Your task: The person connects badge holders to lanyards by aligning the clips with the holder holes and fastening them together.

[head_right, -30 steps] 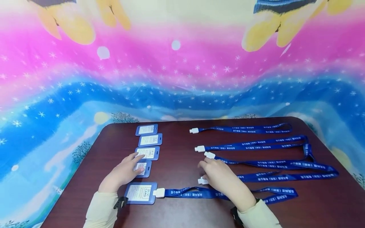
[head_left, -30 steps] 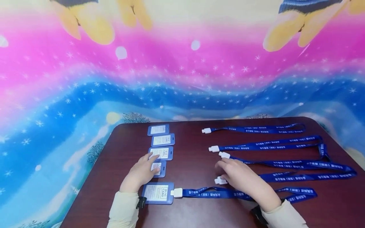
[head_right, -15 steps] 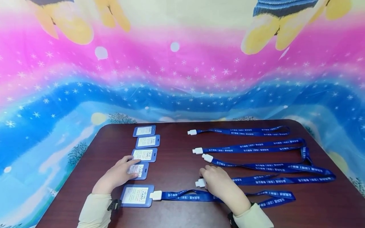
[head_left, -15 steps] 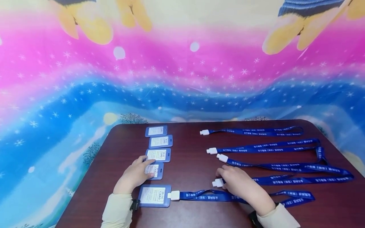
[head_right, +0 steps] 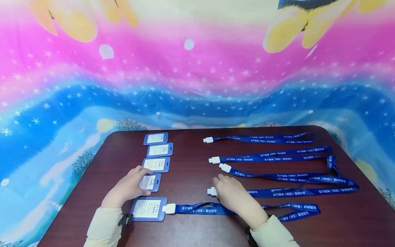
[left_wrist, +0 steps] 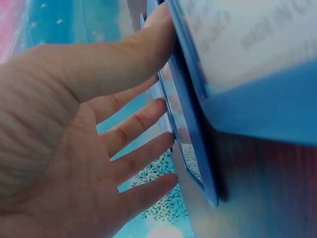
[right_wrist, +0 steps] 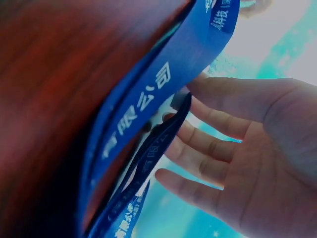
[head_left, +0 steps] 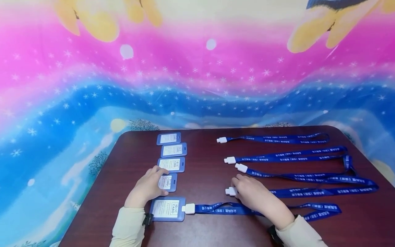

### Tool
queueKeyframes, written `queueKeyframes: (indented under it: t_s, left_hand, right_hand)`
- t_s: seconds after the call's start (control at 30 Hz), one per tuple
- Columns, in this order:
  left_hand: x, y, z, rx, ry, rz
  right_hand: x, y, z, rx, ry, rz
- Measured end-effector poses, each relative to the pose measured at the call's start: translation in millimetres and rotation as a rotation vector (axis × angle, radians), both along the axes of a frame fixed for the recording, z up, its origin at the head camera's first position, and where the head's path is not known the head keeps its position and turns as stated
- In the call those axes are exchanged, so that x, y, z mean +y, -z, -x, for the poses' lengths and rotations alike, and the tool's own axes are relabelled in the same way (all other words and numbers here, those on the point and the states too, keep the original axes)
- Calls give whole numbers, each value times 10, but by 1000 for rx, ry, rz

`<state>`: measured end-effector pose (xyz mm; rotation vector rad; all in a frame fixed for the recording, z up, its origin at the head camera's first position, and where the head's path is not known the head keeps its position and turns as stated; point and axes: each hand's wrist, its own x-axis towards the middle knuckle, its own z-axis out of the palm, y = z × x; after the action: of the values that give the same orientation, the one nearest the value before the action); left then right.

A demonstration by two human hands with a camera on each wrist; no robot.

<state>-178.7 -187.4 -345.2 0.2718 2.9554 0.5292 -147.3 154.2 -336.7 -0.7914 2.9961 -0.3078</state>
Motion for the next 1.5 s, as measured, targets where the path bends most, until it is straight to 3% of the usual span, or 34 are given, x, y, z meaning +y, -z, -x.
queueKeyframes:
  t_s: [0.23, 0.53, 0.9, 1.5]
  left_hand:
    - [16, -27, 40, 24, 5, 31]
    - [37, 20, 24, -12, -5, 20]
    - [48, 25, -7, 12, 8, 12]
    - [16, 17, -32, -2, -16, -32]
  right_hand:
    - [-98, -63, 58, -17, -59, -37]
    - [-228, -109, 109, 15, -115, -179]
    - [-435, -125, 177, 12, -196, -198]
    - [-1005, -139, 345, -49, -189, -285]
